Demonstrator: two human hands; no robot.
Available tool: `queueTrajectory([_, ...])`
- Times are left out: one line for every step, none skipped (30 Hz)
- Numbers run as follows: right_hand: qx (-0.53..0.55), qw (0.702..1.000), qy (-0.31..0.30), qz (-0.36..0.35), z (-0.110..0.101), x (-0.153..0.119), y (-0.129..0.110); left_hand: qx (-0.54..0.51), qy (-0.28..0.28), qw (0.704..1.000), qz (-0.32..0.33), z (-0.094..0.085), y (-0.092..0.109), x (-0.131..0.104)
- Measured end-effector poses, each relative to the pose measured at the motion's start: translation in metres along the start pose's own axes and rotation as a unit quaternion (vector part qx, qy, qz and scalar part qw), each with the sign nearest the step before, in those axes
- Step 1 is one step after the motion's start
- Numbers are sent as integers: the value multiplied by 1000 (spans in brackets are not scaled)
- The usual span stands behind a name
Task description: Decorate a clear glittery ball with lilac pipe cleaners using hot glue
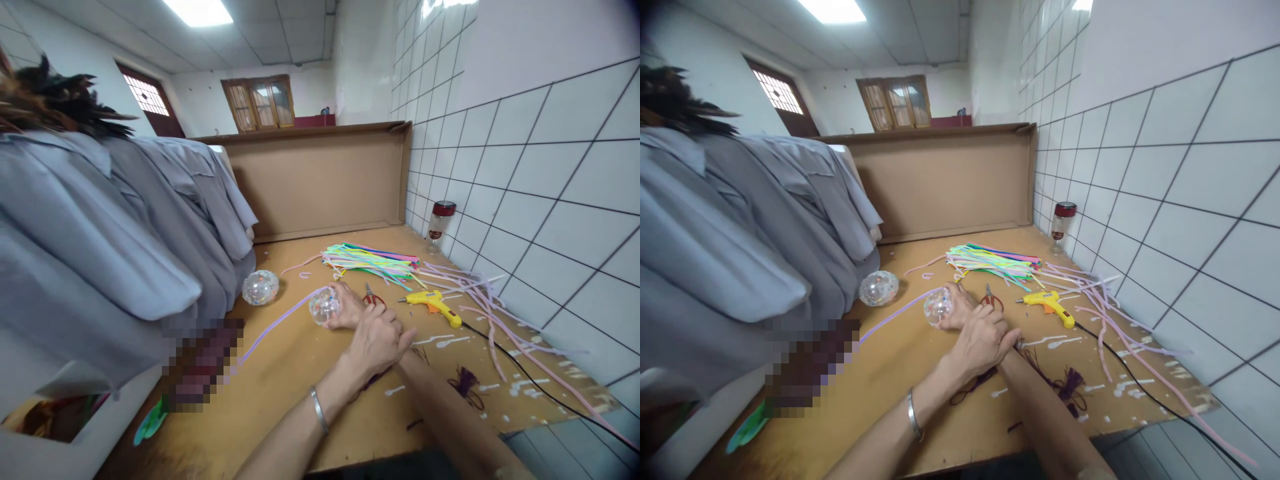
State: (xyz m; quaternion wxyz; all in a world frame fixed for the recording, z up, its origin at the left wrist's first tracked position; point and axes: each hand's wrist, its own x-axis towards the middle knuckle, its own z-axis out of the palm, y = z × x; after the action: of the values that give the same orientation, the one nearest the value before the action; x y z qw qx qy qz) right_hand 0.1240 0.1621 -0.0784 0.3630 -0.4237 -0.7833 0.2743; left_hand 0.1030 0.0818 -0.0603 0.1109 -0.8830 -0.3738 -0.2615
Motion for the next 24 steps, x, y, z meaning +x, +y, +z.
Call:
queueTrajectory([-9,1000,-9,6,0,0,1,0,10,1000,2,1,0,0])
queueTrajectory([-17,1000,-18,12,-1,-1,1,-1,18,1000,3,2,0,0])
queueTrajectory([-24,999,-25,16,-2,-1,1,-3,23,1000,2,2,1,0])
queueTrajectory([-28,999,-29,19,-2,-2,1,-4,23,1000,1,2,1,0])
queueTrajectory([-32,999,-31,21,-3,-2,1,-6,19,1000,-1,2,2,0])
queueTrajectory([-34,999,-32,21,-3,-3,0,-7,10,1000,-5,2,2,0])
queueTrajectory([-35,999,-32,19,-3,-3,-1,-9,-1,1000,-8,1,3,1])
queueTrajectory([-36,999,-32,16,-3,-3,-2,-11,-12,1000,-12,1,3,1])
queueTrajectory([-37,999,-31,13,-3,-3,-2,-13,-23,1000,-17,1,3,1])
queueTrajectory([-38,999,-30,11,-2,-3,-3,-14,-32,999,-20,0,3,2])
queueTrajectory([-39,999,-28,10,-1,-3,-3,-16,-40,999,-21,1,2,2])
queueTrajectory([-40,999,-27,10,0,-3,-3,-17,-48,999,-20,1,2,2])
queueTrajectory([-40,999,-24,11,1,-3,-3,-18,-55,998,-19,1,1,2])
queueTrajectory([-40,999,-21,12,2,-2,-2,-19,-63,998,-16,1,0,3])
queueTrajectory([-40,999,-17,14,3,-2,-1,-21,-70,997,-14,1,0,3])
queueTrajectory([-39,999,-13,14,4,-2,0,-24,-77,997,-13,0,0,3])
queueTrajectory([-39,999,-9,13,5,-3,0,-27,-84,996,-14,-1,-1,4])
queueTrajectory([-40,999,-6,11,5,-3,1,-30,-89,995,-16,-2,0,4])
queueTrajectory([-42,999,-4,9,6,-3,1,-34,-95,995,-18,-4,0,4])
queueTrajectory([-43,999,-3,8,6,-3,1,-36,-99,994,-20,-5,0,5])
queueTrajectory([-45,999,-2,7,7,-3,0,-37,-103,994,-21,-6,1,5])
queueTrajectory([-45,999,-1,7,7,-4,0,-37,-106,993,-19,-7,1,5])
queueTrajectory([-45,999,1,8,7,-4,1,-36,-108,993,-16,-7,2,5])
queueTrajectory([-42,999,3,9,6,-4,1,-35,-109,993,-12,-6,3,5])
